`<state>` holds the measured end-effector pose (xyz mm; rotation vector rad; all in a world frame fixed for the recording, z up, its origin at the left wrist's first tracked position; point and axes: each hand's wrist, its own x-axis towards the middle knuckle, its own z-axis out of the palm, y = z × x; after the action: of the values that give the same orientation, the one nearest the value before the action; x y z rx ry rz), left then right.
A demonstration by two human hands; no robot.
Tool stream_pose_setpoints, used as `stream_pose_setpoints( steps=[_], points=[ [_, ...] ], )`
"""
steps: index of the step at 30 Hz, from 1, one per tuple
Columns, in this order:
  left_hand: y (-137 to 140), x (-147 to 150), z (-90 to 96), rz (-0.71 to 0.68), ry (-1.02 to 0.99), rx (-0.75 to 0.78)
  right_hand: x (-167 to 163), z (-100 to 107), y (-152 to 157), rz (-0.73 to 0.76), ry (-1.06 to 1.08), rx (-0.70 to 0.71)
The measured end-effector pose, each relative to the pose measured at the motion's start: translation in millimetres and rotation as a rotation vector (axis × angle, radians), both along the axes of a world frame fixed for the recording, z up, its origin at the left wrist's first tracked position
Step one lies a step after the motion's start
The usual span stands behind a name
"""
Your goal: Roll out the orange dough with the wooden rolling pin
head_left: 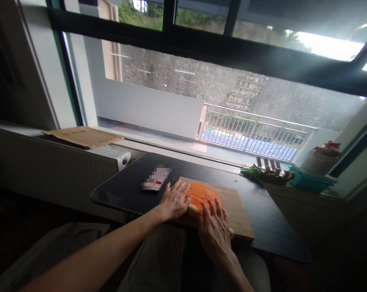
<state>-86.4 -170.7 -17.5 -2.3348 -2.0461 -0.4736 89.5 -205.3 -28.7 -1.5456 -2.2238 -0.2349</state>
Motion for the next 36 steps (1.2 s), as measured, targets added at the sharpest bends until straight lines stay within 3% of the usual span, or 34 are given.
stream_pose_setpoints(
  steps=[4, 7, 13, 16, 19, 22, 25, 31, 36],
  points=[
    [-22.2, -6.5, -4.1, -0.014, -0.051, -0.002, 16.4, -13.1, 4.3, 0.13, 0.051, 0.113],
    [-19.1, -9.5, -6.2, -0.028, -0.049, 0.032, 25.0, -15.6, 5.7, 0.144, 0.06, 0.184],
    [51.0, 6.5, 2.1, -0.031, -0.016, 0.082, 33.4, -7.1, 3.5, 0.244, 0.058, 0.141],
    [91.4, 30.9, 10.8, -0.038, -0.032, 0.073, 39.2, -10.8, 10.8, 0.192, 0.099, 0.118],
    [113.8, 54.0, 15.1, -0.083, -0.061, 0.107, 44.4, -20.8, 20.9, 0.142, 0.151, 0.122],
    [110.8, 58.0, 12.2, -0.11, -0.076, 0.1, 45.0, -31.6, 23.4, 0.163, 0.184, 0.171],
    [86.5, 41.9, 6.3, -0.113, -0.051, 0.025, 37.5, -36.7, 14.4, 0.134, 0.194, 0.195],
    [39.2, 23.8, 6.1, -0.259, -0.016, 0.043, 26.7, -19.2, 0.3, 0.066, 0.209, 0.06],
    [70.2, 57.3, 11.1, -0.253, 0.017, -0.043, 43.3, 4.4, 14.7, 0.061, 0.25, -0.039]
  ],
)
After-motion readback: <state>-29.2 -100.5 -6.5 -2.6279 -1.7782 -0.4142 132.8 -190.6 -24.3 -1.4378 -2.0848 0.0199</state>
